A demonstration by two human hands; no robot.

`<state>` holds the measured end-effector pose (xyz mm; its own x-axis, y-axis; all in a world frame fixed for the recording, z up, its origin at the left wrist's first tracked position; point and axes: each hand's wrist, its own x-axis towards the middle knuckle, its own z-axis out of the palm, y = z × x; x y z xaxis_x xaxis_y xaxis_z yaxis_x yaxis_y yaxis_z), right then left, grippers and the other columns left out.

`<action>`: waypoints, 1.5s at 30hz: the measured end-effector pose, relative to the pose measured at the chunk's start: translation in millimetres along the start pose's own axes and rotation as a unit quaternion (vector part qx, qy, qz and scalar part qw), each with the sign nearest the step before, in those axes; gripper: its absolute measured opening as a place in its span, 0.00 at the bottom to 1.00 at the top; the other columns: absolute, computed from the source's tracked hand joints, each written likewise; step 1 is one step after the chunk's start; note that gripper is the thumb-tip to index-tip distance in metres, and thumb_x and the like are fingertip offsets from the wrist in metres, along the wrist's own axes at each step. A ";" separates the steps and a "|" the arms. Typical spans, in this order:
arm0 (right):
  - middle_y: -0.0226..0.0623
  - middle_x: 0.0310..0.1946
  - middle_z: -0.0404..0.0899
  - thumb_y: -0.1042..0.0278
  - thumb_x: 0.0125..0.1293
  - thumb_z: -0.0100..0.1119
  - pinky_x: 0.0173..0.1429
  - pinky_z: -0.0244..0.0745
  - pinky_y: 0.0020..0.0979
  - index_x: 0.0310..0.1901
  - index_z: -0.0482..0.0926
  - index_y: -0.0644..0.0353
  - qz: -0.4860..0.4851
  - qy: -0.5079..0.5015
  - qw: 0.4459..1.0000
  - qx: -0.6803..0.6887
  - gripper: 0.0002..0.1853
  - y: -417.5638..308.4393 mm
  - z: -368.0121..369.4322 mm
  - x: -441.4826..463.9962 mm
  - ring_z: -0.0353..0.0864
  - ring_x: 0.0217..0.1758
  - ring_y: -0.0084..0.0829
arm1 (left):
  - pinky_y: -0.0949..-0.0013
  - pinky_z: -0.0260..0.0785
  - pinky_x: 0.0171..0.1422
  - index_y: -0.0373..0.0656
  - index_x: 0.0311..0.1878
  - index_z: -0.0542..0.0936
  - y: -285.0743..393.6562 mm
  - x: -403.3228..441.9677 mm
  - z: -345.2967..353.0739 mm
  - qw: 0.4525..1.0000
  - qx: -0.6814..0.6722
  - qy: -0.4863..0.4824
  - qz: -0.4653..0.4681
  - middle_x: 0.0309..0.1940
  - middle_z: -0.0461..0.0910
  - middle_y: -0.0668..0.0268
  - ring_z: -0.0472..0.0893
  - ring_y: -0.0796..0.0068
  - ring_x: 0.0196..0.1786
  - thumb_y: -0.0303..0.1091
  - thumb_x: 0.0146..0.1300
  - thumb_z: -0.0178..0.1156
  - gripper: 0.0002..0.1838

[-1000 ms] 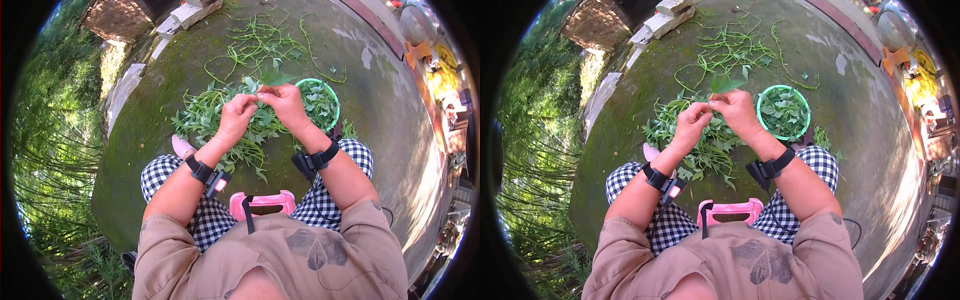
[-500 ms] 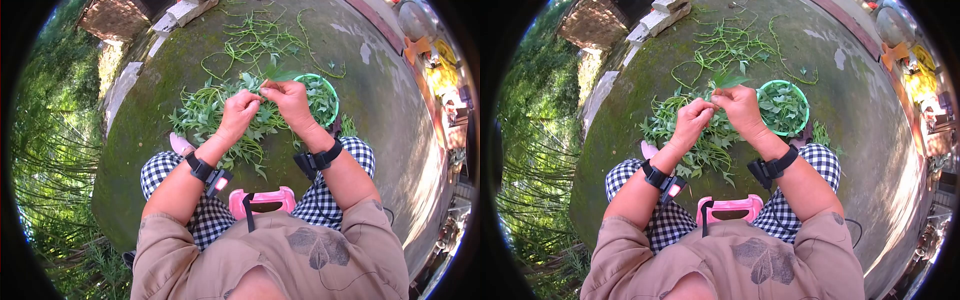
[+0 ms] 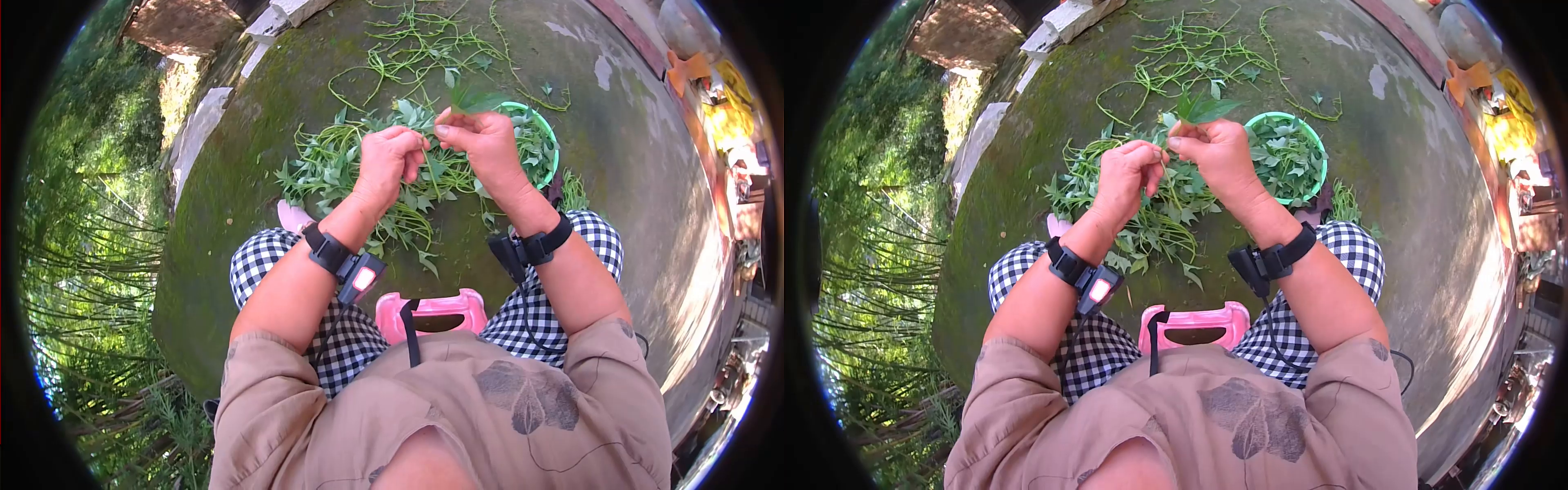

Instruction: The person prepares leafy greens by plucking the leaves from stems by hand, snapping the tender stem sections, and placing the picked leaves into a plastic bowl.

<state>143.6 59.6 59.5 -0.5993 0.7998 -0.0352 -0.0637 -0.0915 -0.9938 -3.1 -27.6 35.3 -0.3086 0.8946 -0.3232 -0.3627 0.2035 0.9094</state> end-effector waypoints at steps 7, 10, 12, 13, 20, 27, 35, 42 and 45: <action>0.29 0.31 0.84 0.77 0.59 0.64 0.42 0.75 0.24 0.38 0.84 0.65 -0.001 0.006 1.000 0.002 0.06 11.9 7.0 -9.2 0.79 0.34 0.19 | 0.72 0.61 0.17 0.32 0.32 0.79 -9.7 9.3 -11.0 0.993 -0.099 0.056 -0.043 0.19 0.77 0.63 0.71 0.76 0.14 0.27 0.58 0.56 0.07; 0.28 0.31 0.84 0.77 0.59 0.64 0.40 0.74 0.23 0.39 0.84 0.64 -0.015 0.009 1.000 -0.019 0.06 15.4 7.8 -12.0 0.79 0.33 0.18 | 0.72 0.62 0.18 0.33 0.33 0.79 -15.2 18.6 -21.4 0.983 -0.153 0.084 -0.065 0.19 0.76 0.64 0.71 0.76 0.15 0.28 0.58 0.56 0.07; 0.28 0.30 0.83 0.77 0.59 0.64 0.39 0.73 0.22 0.38 0.84 0.64 -0.002 0.012 1.000 -0.003 0.06 14.7 6.6 -11.4 0.78 0.31 0.18 | 0.67 0.63 0.22 0.34 0.35 0.78 -14.3 23.6 -27.3 0.974 -0.192 0.096 -0.077 0.20 0.75 0.64 0.71 0.74 0.17 0.29 0.61 0.55 0.08; 0.27 0.29 0.83 0.77 0.59 0.64 0.38 0.73 0.22 0.38 0.84 0.64 0.004 0.015 1.000 0.004 0.06 13.7 4.8 -11.0 0.78 0.30 0.17 | 0.66 0.68 0.25 0.35 0.38 0.78 -14.2 24.8 -32.5 0.974 -0.195 0.090 -0.069 0.22 0.76 0.64 0.74 0.73 0.19 0.30 0.62 0.55 0.08; 0.27 0.27 0.82 0.71 0.61 0.64 0.34 0.71 0.21 0.37 0.84 0.60 0.046 0.057 0.997 -0.008 0.04 2.6 -18.8 -4.2 0.78 0.27 0.18 | 0.58 0.78 0.41 0.36 0.41 0.76 4.6 38.2 -75.9 0.960 -0.226 0.165 -0.012 0.39 0.81 0.51 0.83 0.58 0.38 0.30 0.62 0.52 0.08; 0.26 0.26 0.81 0.69 0.62 0.64 0.31 0.68 0.19 0.36 0.84 0.57 0.074 0.090 0.993 -0.012 0.04 4.6 -52.4 -0.8 0.80 0.25 0.19 | 0.50 0.77 0.48 0.36 0.38 0.76 26.5 37.2 -120.1 0.967 -0.216 0.133 0.030 0.45 0.80 0.46 0.83 0.57 0.41 0.29 0.63 0.48 0.08; 0.32 0.28 0.82 0.69 0.63 0.65 0.32 0.73 0.22 0.39 0.83 0.59 0.190 0.011 0.974 0.121 0.06 9.5 -47.6 1.4 0.83 0.28 0.26 | 0.79 0.53 0.17 0.39 0.44 0.77 8.5 19.3 -58.9 0.950 -0.217 -0.144 -0.171 0.25 0.71 0.71 0.61 0.84 0.16 0.32 0.66 0.53 0.09; 0.33 0.28 0.82 0.69 0.64 0.64 0.31 0.72 0.22 0.40 0.81 0.60 0.204 -0.017 0.966 0.159 0.06 16.2 -37.4 8.2 0.83 0.28 0.28 | 0.80 0.47 0.15 0.35 0.42 0.80 13.2 2.7 -18.2 0.977 -0.059 -0.129 -0.160 0.20 0.70 0.73 0.58 0.89 0.14 0.31 0.64 0.62 0.09; 0.33 0.25 0.81 0.65 0.64 0.64 0.30 0.71 0.22 0.34 0.80 0.60 0.241 -0.013 0.960 0.142 0.08 19.5 -32.7 6.4 0.83 0.28 0.27 | 0.79 0.47 0.15 0.35 0.41 0.81 8.9 4.3 -18.3 0.984 -0.056 -0.101 -0.139 0.19 0.70 0.74 0.58 0.88 0.13 0.29 0.63 0.63 0.08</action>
<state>164.7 82.3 36.4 -0.6338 0.6084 -0.4776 0.0137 -0.6085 -0.7934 -23.7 -29.2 37.3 -0.0071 0.8739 -0.4860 -0.5066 0.4159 0.7552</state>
